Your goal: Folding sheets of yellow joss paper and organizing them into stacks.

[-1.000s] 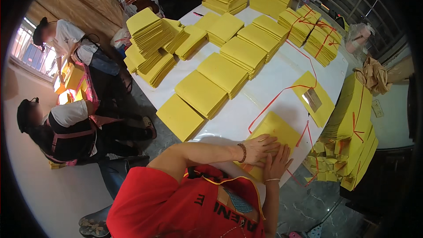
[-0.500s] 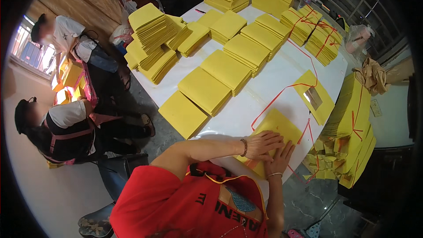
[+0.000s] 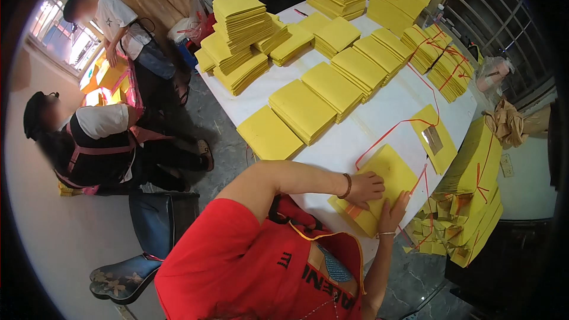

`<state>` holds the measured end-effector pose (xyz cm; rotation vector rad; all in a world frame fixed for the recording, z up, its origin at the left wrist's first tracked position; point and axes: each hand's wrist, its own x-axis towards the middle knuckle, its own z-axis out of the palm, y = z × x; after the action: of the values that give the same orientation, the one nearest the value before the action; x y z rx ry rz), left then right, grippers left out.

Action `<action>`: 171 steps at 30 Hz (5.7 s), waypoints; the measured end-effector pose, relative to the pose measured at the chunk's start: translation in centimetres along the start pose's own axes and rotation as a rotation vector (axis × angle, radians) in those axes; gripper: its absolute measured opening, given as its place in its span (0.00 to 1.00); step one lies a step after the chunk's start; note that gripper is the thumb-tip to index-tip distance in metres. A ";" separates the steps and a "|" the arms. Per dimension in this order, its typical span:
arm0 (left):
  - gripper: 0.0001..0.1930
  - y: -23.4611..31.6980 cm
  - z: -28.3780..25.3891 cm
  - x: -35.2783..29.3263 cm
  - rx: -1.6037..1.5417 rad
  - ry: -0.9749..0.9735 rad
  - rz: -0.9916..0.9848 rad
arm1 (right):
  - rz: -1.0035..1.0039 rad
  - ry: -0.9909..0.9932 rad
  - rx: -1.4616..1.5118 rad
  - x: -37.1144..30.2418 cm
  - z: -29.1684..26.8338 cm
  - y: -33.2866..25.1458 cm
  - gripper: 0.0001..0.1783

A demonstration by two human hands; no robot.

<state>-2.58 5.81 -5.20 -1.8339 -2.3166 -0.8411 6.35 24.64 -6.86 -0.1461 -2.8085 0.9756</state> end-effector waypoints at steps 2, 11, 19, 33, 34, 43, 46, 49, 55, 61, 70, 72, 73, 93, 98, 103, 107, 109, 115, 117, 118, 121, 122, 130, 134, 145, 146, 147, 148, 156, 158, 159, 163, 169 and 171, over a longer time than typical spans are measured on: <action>0.22 0.6 0.3 0.7 0.229 -0.160 0.113 | 0.043 -0.048 -0.162 0.1 0.1 0.5 0.36; 0.22 4.8 2.1 2.9 0.545 -0.042 -0.172 | 0.315 0.218 0.784 -0.2 -3.6 1.9 0.26; 0.17 6.2 -11.6 -5.3 0.353 0.518 -0.132 | 0.396 0.367 0.738 -2.5 -3.2 2.4 0.23; 0.21 2.6 -15.5 -25.5 0.783 0.049 -0.605 | 0.288 0.296 0.802 -3.1 0.8 2.3 0.22; 0.21 2.6 -15.5 -25.3 0.783 0.049 -0.602 | 0.266 0.287 0.788 -3.0 0.8 1.6 0.21; 0.30 2.7 -15.4 -25.3 0.411 -0.155 -0.800 | 0.289 0.214 0.786 -4.0 1.7 2.2 0.21; 0.32 2.6 -14.8 -25.7 0.352 -0.150 -0.835 | 0.292 0.230 0.767 -4.4 1.9 2.0 0.21; 0.32 2.7 -15.5 -25.8 0.276 -0.147 -0.886 | 0.294 0.227 0.776 -4.3 2.1 2.0 0.22; 0.42 3.0 -13.6 -26.1 0.362 -0.241 -0.859 | 0.304 0.235 0.795 -4.4 1.8 1.3 0.21; 0.46 3.3 -13.8 -25.2 0.529 -0.367 -0.885 | 0.245 0.306 0.464 -4.7 1.8 0.2 0.23; 0.47 5.3 -16.9 -21.5 0.464 -0.337 -0.847 | 0.094 0.291 0.274 -5.4 -0.5 -2.5 0.21; 0.43 5.8 -17.5 -18.8 0.354 -0.263 -0.774 | 0.036 0.292 0.255 -5.7 -0.7 -2.6 0.18; 0.39 6.0 -17.3 -17.5 0.247 -0.187 -0.713 | 0.044 0.293 0.254 -5.9 -0.8 -2.7 0.18; 0.07 3.4 -5.0 -4.9 -0.180 -0.022 -0.156 | 0.163 -0.041 0.725 -6.4 -1.0 -0.9 0.15; 0.09 2.7 -5.4 -4.5 -0.293 -0.119 -0.274 | 0.114 -0.042 0.771 -6.4 -1.0 -0.4 0.27; 0.10 2.4 -5.7 -4.0 -0.332 -0.146 -0.327 | 0.100 -0.042 0.785 -6.5 -0.6 0.1 0.24; 0.09 2.2 -5.7 -3.7 -0.327 -0.191 -0.354 | 0.098 -0.051 0.776 -6.4 -1.4 -0.6 0.13; 0.09 2.1 -5.5 -3.9 -0.333 -0.176 -0.348 | 0.130 -0.051 0.774 -6.3 -1.4 -0.7 0.12; 0.07 2.0 -5.5 -3.8 -0.374 -0.182 -0.368 | 0.085 -0.053 0.788 -6.5 -1.3 -0.6 0.12; 0.07 2.0 -5.4 -3.9 -0.375 -0.191 -0.364 | 0.092 -0.055 0.798 -6.6 -1.4 -0.7 0.13; 0.07 2.0 -5.4 -3.9 -0.379 -0.190 -0.364 | 0.092 -0.057 0.799 -6.6 -1.4 -0.8 0.13; 0.07 1.8 -5.2 -4.0 -0.388 -0.187 -0.358 | 0.119 -0.068 0.769 -6.5 -1.3 -0.7 0.12; 0.07 1.7 -5.1 -4.1 -0.393 -0.184 -0.351 | 0.124 -0.068 0.771 -6.5 -1.3 -0.7 0.12; 0.08 1.3 -5.3 -3.7 -0.463 -0.177 -0.424 | 0.012 -0.051 0.576 -6.2 -1.5 -0.8 0.13; 0.15 1.2 -6.1 -4.1 -0.498 -0.174 -0.293 | 0.049 0.003 0.657 -6.1 -0.6 0.2 0.12; 0.19 -1.2 -3.4 -4.7 -0.081 0.080 -0.224 | -0.118 0.090 0.122 -4.8 -2.8 -1.0 0.22; 0.19 -1.3 -3.2 -4.7 -0.119 0.117 -0.195 | -0.124 0.089 0.120 -4.4 -3.3 -1.1 0.22; 0.18 -0.9 -3.5 -4.6 -0.141 0.136 -0.186 | -0.211 0.136 0.036 -4.1 -3.6 -1.1 0.20; 0.18 -0.9 -3.4 -4.8 -0.131 0.140 -0.158 | -0.298 0.184 -0.048 -3.8 -3.9 -1.0 0.19; 0.11 2.7 -5.2 -7.2 -0.215 0.034 -0.247 | -0.348 -0.218 0.162 -5.9 -6.3 -3.0 0.14; 0.11 3.2 -5.2 -6.6 -0.279 0.002 -0.378 | -0.081 -0.181 0.308 -6.6 -4.8 -2.5 0.15; 0.12 3.2 -5.3 -6.1 -0.340 -0.030 -0.509 | 0.184 -0.138 0.452 -6.2 -4.2 -2.6 0.17; 0.13 3.4 -4.5 -3.7 -0.652 0.071 -0.985 | 0.373 0.060 0.687 -3.8 -2.6 -3.5 0.19; 0.13 1.7 -4.0 -2.6 -0.485 -0.076 -1.031 | 0.290 0.271 0.696 -3.0 -2.3 -4.9 0.22; 0.12 1.3 -3.8 -2.5 -0.527 -0.053 -1.032 | 0.194 0.170 0.281 -2.9 -2.7 -4.2 0.19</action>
<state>-1.67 2.07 -2.46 -0.5640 -3.2765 -1.6057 9.58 22.55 -2.52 -0.4488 -2.5081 1.3195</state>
